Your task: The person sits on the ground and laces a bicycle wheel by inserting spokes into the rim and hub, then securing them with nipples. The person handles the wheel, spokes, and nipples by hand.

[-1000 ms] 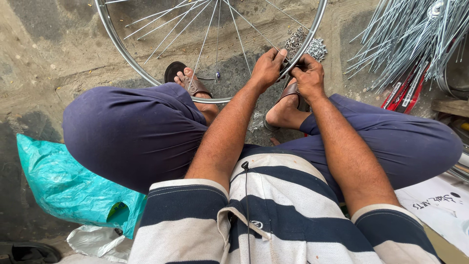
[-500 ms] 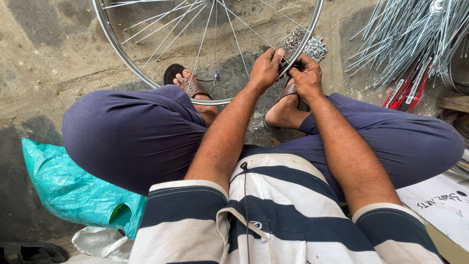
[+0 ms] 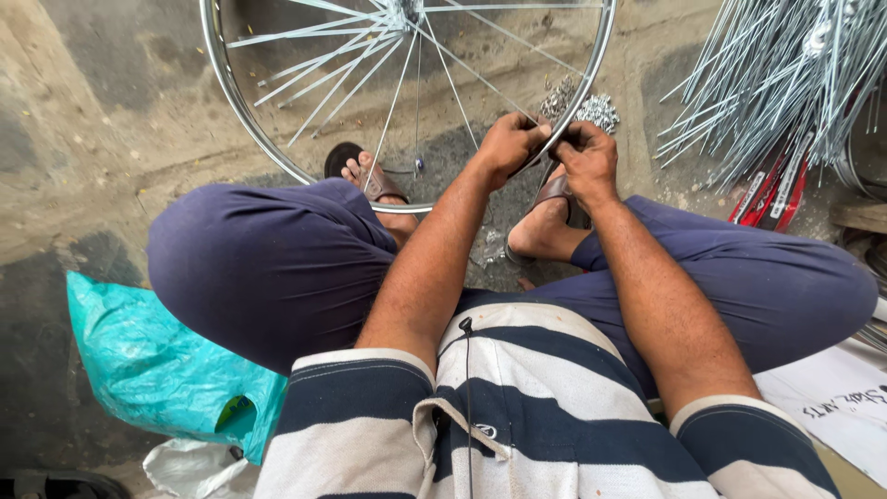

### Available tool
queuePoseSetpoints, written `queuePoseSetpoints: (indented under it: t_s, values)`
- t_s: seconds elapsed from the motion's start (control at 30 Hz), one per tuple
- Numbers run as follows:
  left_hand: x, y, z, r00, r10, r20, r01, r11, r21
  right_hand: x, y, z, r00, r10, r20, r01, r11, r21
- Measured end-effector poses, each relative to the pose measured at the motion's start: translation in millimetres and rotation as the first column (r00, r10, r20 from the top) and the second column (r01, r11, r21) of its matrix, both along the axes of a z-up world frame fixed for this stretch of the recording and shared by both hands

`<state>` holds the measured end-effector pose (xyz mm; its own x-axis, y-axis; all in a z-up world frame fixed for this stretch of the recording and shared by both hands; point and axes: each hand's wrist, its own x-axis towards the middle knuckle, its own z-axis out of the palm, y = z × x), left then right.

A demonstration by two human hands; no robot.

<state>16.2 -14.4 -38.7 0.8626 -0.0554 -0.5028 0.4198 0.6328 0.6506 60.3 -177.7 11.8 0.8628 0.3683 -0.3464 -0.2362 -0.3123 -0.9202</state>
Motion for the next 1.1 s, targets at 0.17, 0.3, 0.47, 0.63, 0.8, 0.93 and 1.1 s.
queuePoseSetpoints:
  t_s: [0.17,0.3,0.47,0.63,0.8,0.93,1.1]
  values:
    - [0.8,2.0,35.2,0.952,-0.092,-0.291,0.245,0.799,0.549,-0.9,-0.4,2.2,0.999,0.046,-0.01,-0.045,0.998,0.044]
    - [-0.6,7.5,31.5,0.997,-0.044,-0.066,0.054,0.986,0.158,-0.3,4.0,11.5,0.996,0.091,0.016,-0.091,0.995,-0.029]
    - [0.6,2.3,32.0,0.955,-0.112,-0.273,0.272,0.691,0.669,-2.6,9.9,18.9,0.995,0.099,0.035,-0.097,0.995,-0.039]
    - [-1.4,4.8,26.1,0.99,-0.073,-0.124,0.096,0.977,0.19,-2.1,10.8,21.3,0.995,0.094,0.038,-0.091,0.993,-0.08]
    - [-1.0,0.9,26.1,0.977,-0.097,-0.192,0.17,0.894,0.414,-1.7,4.2,12.9,0.992,0.121,0.037,-0.121,0.992,-0.019]
    - [-2.2,4.6,23.2,0.992,-0.067,-0.103,0.095,0.947,0.308,23.4,-5.5,3.0,0.987,0.162,0.017,-0.161,0.985,-0.064]
    - [-4.2,2.9,29.6,0.979,-0.072,-0.19,0.153,0.875,0.459,74.1,-30.0,10.6,0.992,-0.115,0.059,0.129,0.882,-0.454]
